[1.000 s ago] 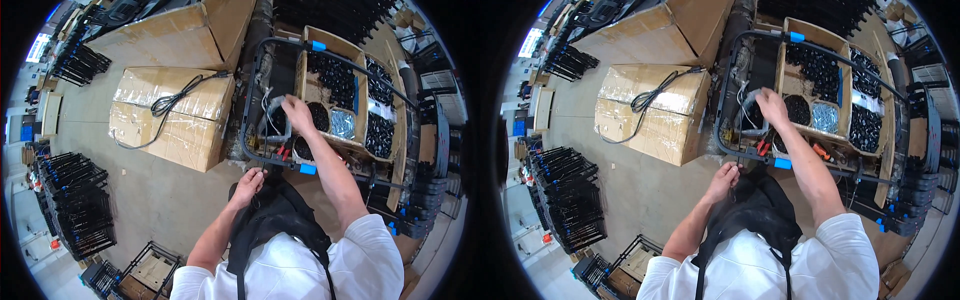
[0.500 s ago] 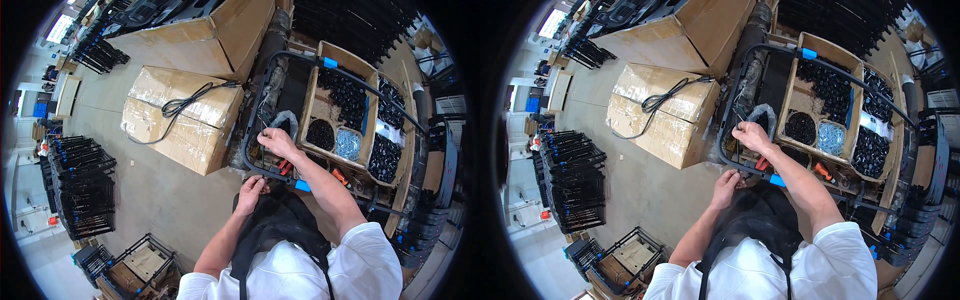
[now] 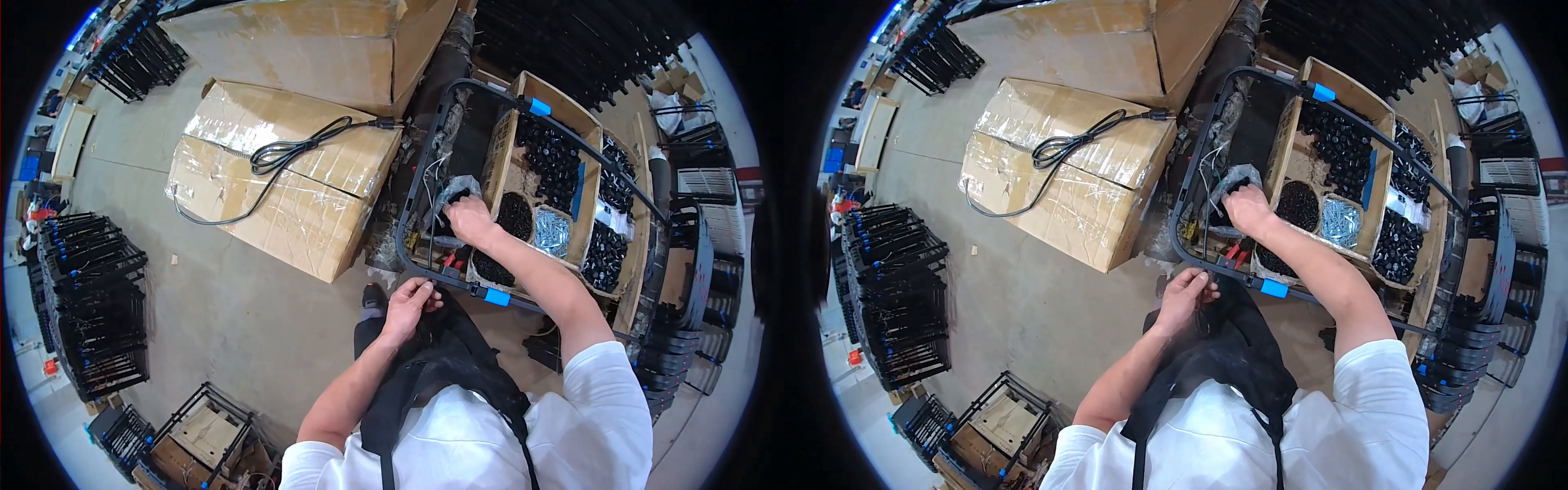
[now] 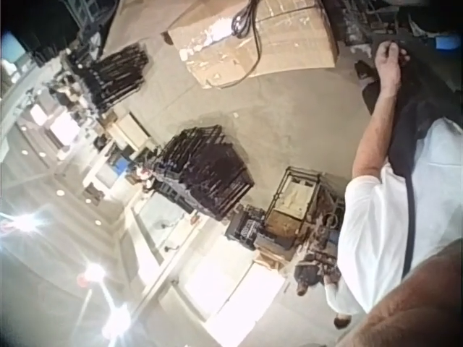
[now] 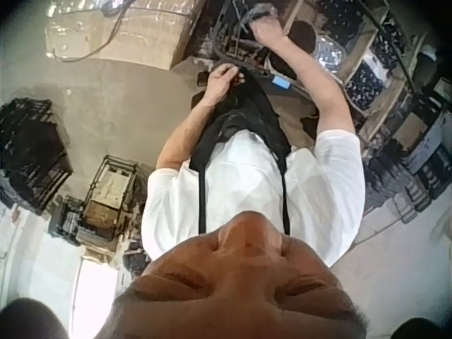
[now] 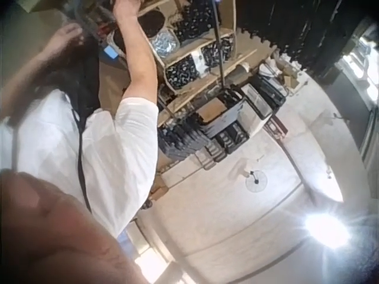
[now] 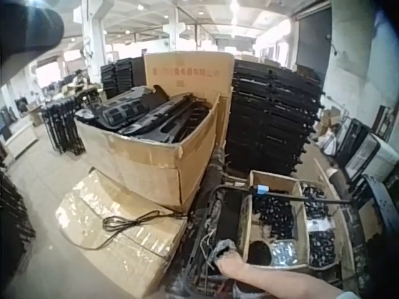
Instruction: Assembling plastic and metal frame components for outdoor equipment using hand and power tools.
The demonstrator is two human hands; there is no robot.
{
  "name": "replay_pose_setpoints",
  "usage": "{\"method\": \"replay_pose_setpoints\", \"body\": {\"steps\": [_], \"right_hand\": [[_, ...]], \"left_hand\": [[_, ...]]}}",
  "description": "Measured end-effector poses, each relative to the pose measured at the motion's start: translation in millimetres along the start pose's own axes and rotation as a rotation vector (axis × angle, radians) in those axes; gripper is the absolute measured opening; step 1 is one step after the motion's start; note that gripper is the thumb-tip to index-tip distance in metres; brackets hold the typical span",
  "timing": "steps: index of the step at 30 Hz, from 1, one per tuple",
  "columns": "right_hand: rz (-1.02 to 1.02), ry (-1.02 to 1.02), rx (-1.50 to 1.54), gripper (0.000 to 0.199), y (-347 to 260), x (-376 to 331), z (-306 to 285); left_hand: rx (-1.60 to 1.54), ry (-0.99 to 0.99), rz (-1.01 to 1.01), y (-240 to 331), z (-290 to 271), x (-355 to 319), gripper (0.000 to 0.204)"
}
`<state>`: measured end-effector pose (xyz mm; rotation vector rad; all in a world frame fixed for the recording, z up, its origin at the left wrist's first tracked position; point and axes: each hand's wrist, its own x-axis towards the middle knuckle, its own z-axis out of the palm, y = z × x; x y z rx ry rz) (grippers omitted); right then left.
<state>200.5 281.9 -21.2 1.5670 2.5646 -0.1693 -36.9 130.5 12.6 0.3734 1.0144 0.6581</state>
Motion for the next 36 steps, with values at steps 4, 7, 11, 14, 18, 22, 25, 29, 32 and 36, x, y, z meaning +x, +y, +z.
{"method": "replay_pose_setpoints", "body": {"steps": [4,7,11,14,18,22,25,29,32,36], "right_hand": [[-0.044,-0.096,-0.126,0.020,-10.2,1.2,19.0],[-0.068,-0.122,-0.031,0.019,-0.8,7.9,9.9],[0.048,-0.050,0.076,0.017,6.1,5.3,-2.6],[0.125,-0.020,0.189,0.017,8.6,-5.1,-24.7],[0.427,-0.034,0.596,0.024,-7.3,-27.8,-81.3],[0.554,0.082,1.246,0.025,-36.7,-89.8,-114.9],[0.663,0.081,1.519,0.026,-82.5,-142.8,-135.1],[0.753,0.091,1.908,0.030,-144.7,-199.3,-95.4],[1.007,0.120,2.097,0.031,-173.1,-203.9,-41.5],[1.272,0.274,2.211,0.026,-182.3,-157.0,-3.2]], "left_hand": [[-0.090,-0.038,-0.061,5.5,-4.9,0.3,0.018],[-0.158,-0.069,-0.228,20.9,-8.0,0.6,0.016],[-0.182,-0.128,-0.313,31.9,-11.5,6.0,0.019],[-0.214,-0.186,-0.353,32.7,-14.8,9.0,0.019],[-0.186,-0.212,-0.340,30.1,-20.4,11.5,0.019],[-0.077,-0.157,-0.330,24.9,-19.4,14.0,0.020],[-0.065,-0.164,-0.282,19.2,-28.2,14.5,0.016],[-0.024,-0.248,-0.151,15.1,-35.9,11.9,0.009],[-0.062,-0.226,-0.156,16.3,-37.6,10.0,0.008],[-0.059,-0.159,-0.206,22.8,-28.8,8.1,0.013]]}}
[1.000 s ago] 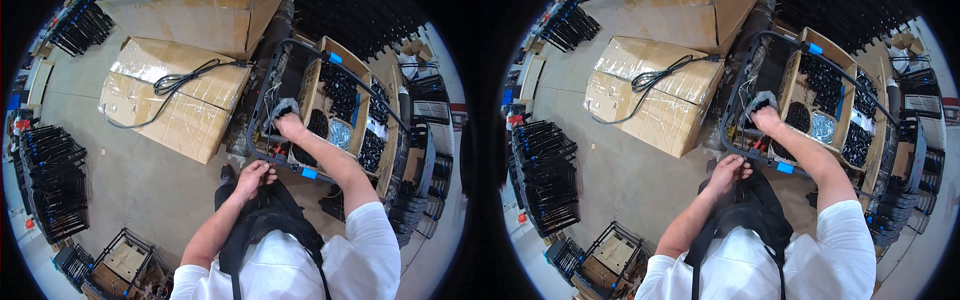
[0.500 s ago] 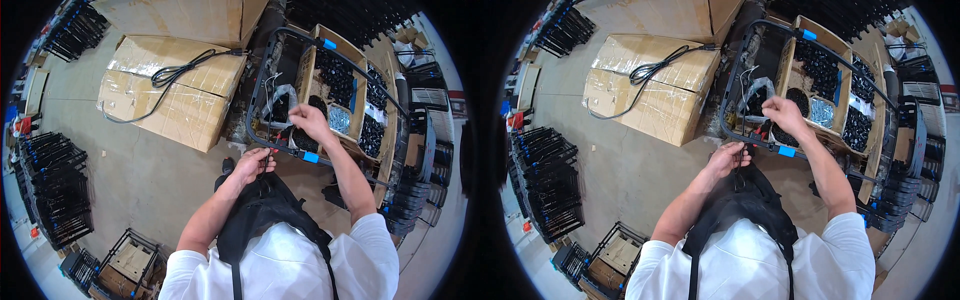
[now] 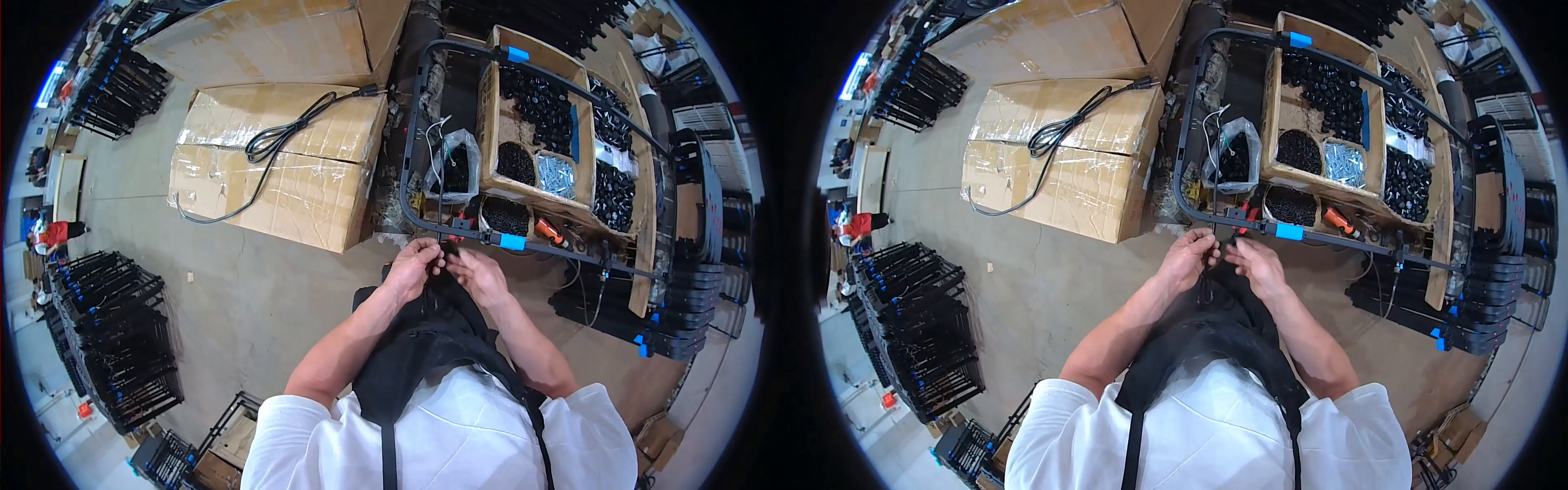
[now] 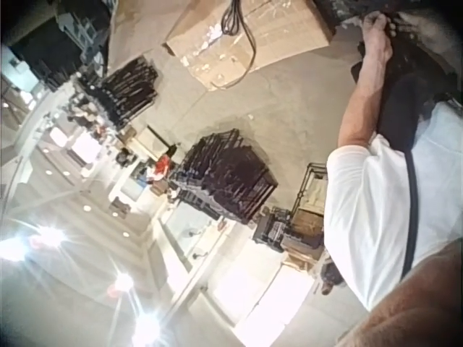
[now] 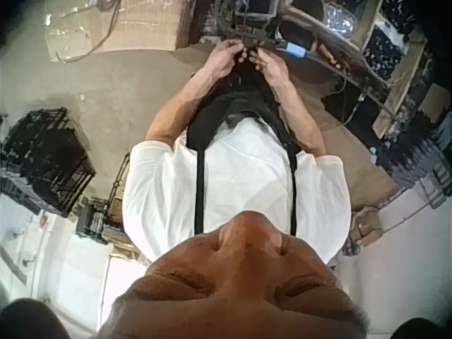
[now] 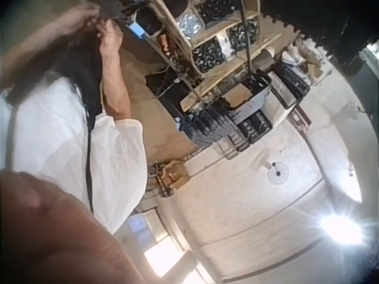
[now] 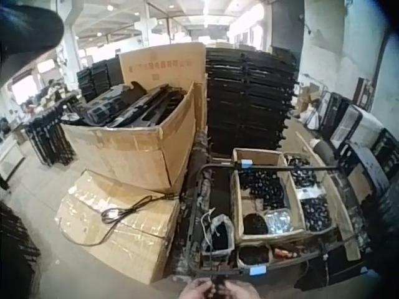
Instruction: Assembling plastic and metal frame components for outdoor equipment using hand and power tools.
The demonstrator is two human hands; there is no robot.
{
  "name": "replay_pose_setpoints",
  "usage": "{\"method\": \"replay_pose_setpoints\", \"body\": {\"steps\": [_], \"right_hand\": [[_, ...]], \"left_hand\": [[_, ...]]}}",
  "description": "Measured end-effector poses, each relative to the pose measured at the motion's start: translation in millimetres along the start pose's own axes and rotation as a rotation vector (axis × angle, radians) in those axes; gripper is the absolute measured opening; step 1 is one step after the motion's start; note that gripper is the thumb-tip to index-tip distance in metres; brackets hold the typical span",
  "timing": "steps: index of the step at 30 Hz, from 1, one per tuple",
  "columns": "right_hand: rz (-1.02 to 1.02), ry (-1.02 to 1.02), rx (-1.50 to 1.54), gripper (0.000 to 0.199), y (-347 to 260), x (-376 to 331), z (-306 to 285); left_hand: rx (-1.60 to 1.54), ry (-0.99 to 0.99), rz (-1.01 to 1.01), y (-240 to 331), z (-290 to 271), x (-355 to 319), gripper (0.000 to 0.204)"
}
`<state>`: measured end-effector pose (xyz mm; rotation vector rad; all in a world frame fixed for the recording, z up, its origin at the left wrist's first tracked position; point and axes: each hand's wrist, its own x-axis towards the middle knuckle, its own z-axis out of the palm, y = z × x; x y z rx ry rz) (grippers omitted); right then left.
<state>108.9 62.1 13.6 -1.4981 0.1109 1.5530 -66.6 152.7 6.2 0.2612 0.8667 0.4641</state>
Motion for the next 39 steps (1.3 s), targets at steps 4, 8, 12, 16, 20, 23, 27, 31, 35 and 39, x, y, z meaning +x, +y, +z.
{"method": "replay_pose_setpoints", "body": {"steps": [4,8,12,16,20,23,27,31,35,39], "right_hand": [[-0.060,-0.197,0.040,0.022,4.9,27.2,26.8],[-0.070,-0.227,0.098,0.022,9.1,25.4,34.2],[-0.149,-0.165,-0.023,0.023,9.6,25.8,27.6],[-0.230,-0.114,-0.225,0.027,0.5,15.1,32.1],[-0.565,0.045,-1.131,0.033,-32.6,-32.9,60.8],[-1.002,-0.187,-1.356,0.029,-56.6,-42.2,89.8],[-0.982,-0.439,-2.058,0.025,-58.1,-24.7,109.1],[-0.853,-0.585,-2.325,0.020,-71.0,-18.0,119.8],[-1.140,-0.713,-2.326,0.019,-70.4,-24.2,118.6],[-1.066,-0.629,-2.242,0.024,-90.0,-31.1,103.0]], "left_hand": [[0.060,0.025,-0.008,3.7,1.9,0.3,0.016],[0.114,0.030,-0.025,6.5,3.2,-1.7,0.018],[0.149,0.013,-0.022,9.4,11.1,-3.7,0.019],[0.280,0.016,0.018,7.4,1.3,3.9,0.016],[0.407,0.121,0.192,-4.8,-21.1,3.2,0.014],[0.601,0.173,0.335,-7.9,-31.7,-13.1,0.019],[1.041,0.269,0.591,-18.9,-26.6,-41.3,0.025],[0.856,0.249,0.654,-46.9,-24.7,-34.1,0.020],[0.821,0.263,0.625,-44.8,-27.0,-35.1,0.018],[0.783,0.178,0.585,-37.5,-29.7,-28.6,0.020]]}}
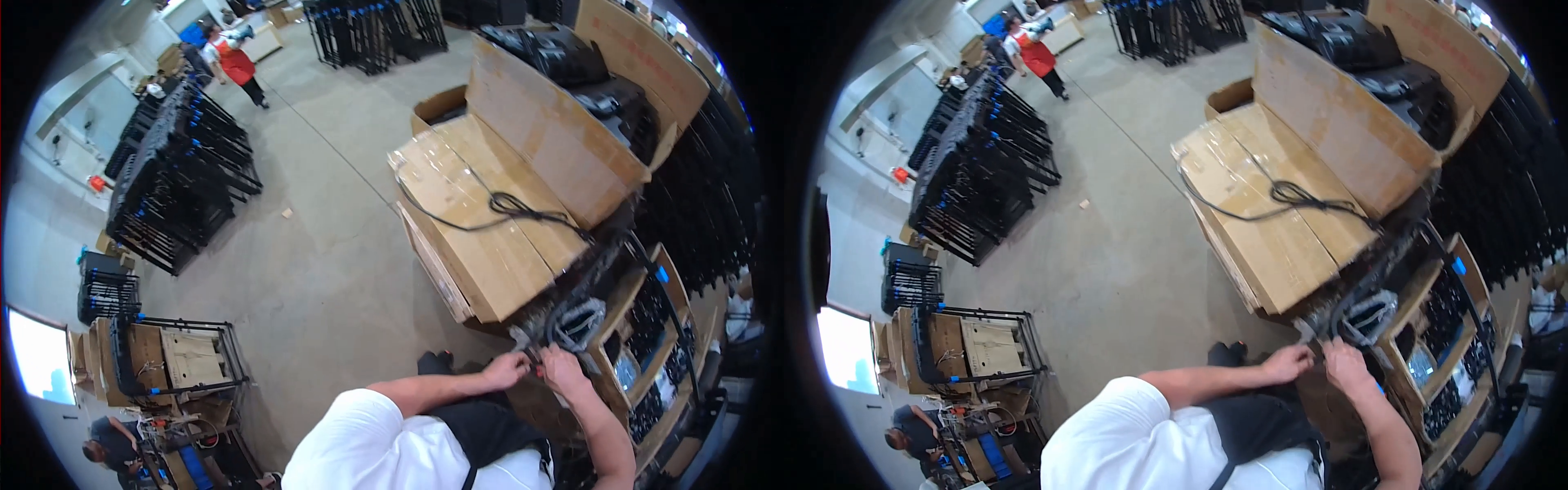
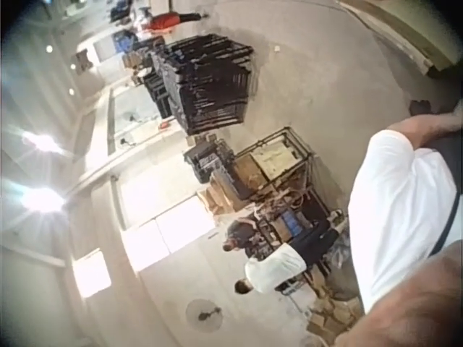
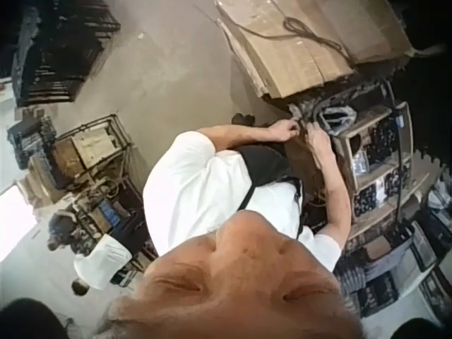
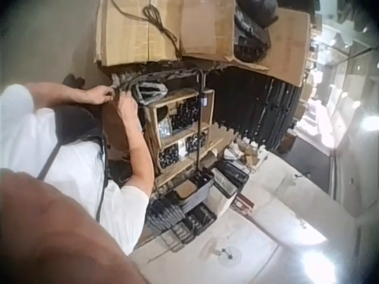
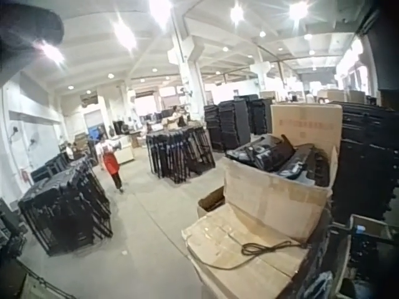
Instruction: Assembling plastic and metal frame components for outdoor equipment using hand and power tools.
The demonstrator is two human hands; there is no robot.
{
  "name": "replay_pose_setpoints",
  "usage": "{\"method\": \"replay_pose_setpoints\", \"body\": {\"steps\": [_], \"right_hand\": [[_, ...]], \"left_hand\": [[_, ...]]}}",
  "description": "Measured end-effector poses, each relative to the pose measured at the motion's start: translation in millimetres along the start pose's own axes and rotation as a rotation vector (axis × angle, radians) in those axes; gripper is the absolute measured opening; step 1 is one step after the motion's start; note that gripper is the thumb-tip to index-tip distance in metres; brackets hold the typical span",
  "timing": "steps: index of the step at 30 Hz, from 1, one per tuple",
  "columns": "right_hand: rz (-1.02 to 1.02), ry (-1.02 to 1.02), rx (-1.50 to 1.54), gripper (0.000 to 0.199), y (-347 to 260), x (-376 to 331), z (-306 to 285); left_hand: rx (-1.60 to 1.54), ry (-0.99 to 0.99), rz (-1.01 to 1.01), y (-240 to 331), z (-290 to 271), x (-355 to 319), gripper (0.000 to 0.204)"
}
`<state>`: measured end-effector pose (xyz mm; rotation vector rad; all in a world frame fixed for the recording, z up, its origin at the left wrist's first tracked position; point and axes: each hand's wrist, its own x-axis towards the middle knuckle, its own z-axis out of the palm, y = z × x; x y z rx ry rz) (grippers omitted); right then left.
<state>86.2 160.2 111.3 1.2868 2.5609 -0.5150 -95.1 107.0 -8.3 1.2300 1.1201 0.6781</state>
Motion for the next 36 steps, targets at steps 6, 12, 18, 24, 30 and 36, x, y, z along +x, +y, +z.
{"method": "replay_pose_setpoints", "body": {"steps": [6,12,18,24,30,36], "right_hand": [[-0.124,0.151,0.293,0.015,3.2,23.4,-17.7],[-0.171,0.295,0.447,0.016,14.2,14.0,0.8],[-0.257,0.267,0.418,0.016,16.5,11.2,1.8],[-0.302,0.222,0.292,0.008,14.7,19.4,-5.9],[-0.267,0.155,0.172,0.006,10.0,24.2,-9.3],[-0.267,0.086,0.094,0.008,5.9,28.4,-13.1]], "left_hand": [[0.003,0.015,-0.114,16.0,-36.2,12.2,0.023],[-0.237,-0.107,-0.230,18.7,-34.9,20.9,0.019],[-0.326,-0.161,-0.346,11.8,-29.8,21.2,0.018],[-0.344,-0.155,-0.372,16.4,-34.4,23.1,0.017],[-0.214,-0.096,-0.341,22.7,-34.2,24.4,0.014],[-0.195,-0.096,-0.358,14.8,-32.1,28.6,0.014]]}}
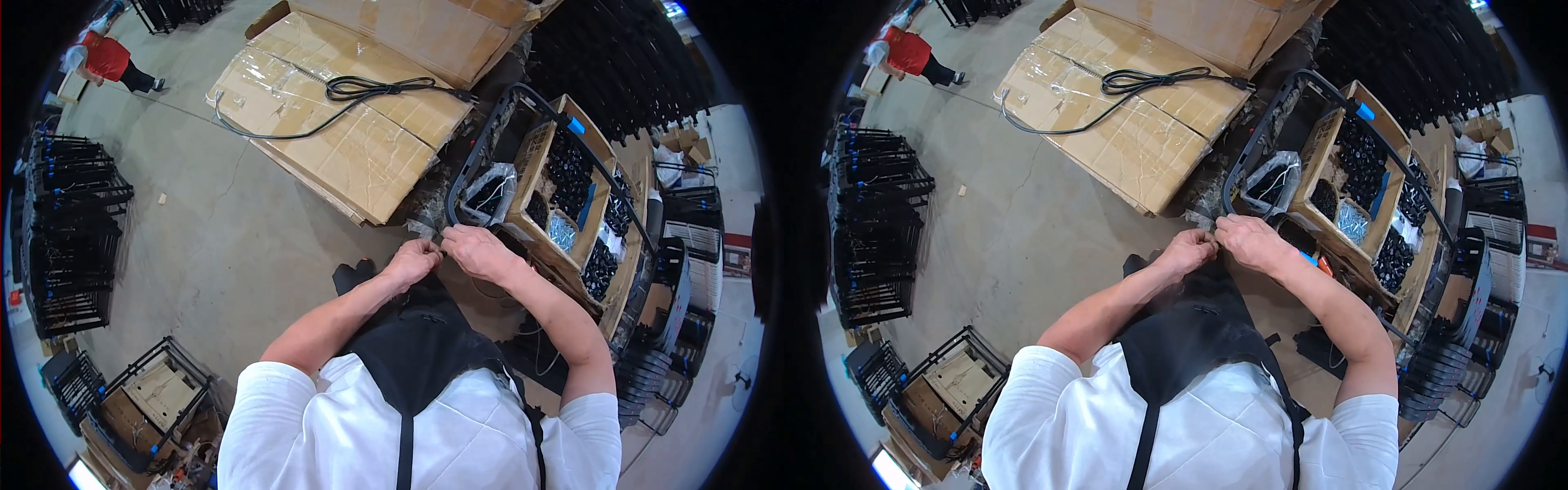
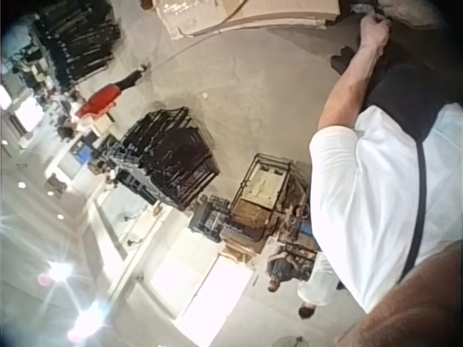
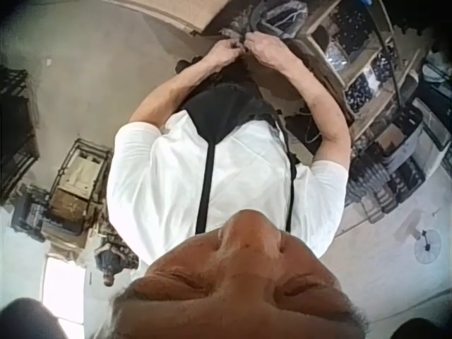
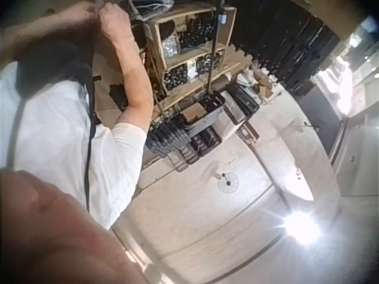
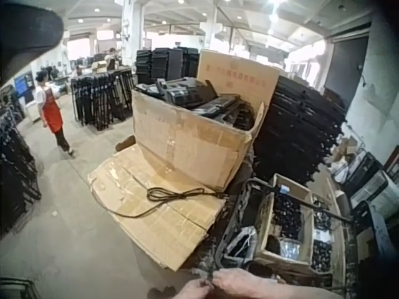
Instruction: Assembling plastic and metal frame components for outdoor equipment using hand and power tools.
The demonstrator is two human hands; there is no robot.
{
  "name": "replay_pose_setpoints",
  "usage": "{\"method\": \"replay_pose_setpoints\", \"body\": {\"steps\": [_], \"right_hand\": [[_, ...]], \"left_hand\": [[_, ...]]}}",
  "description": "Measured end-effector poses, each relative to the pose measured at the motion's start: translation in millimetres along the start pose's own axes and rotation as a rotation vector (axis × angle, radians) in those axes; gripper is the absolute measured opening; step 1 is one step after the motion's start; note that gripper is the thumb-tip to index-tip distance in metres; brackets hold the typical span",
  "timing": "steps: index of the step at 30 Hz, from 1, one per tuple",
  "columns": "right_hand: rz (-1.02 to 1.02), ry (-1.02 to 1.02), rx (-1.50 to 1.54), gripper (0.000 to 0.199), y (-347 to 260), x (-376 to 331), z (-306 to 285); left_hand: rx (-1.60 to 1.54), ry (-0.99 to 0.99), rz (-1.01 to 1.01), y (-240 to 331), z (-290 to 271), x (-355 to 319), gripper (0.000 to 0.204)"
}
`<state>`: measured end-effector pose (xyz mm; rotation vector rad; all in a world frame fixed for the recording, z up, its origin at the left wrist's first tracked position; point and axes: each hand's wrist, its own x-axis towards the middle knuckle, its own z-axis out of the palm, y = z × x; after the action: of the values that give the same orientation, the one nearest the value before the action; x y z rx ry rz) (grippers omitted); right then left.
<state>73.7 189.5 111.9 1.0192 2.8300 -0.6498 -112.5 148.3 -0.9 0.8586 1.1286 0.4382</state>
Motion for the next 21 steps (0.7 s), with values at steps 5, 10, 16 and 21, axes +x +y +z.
{"method": "replay_pose_setpoints", "body": {"steps": [5,10,16,21], "right_hand": [[0.088,-0.025,-0.017,0.012,-2.6,-5.7,0.4],[0.191,0.088,0.102,0.012,-1.9,-14.2,26.4],[0.970,-0.008,0.714,0.058,-49.3,-57.7,78.0],[1.311,0.519,0.308,0.078,44.3,-35.8,233.3]], "left_hand": [[-0.131,-0.064,-0.136,15.8,-1.4,-2.4,0.017],[-0.148,-0.093,-0.159,16.3,-2.1,0.4,0.015],[-0.247,-0.111,-0.231,10.9,-12.5,-4.5,0.015],[-0.110,-0.203,-0.264,24.0,-5.4,-2.3,0.027]]}}
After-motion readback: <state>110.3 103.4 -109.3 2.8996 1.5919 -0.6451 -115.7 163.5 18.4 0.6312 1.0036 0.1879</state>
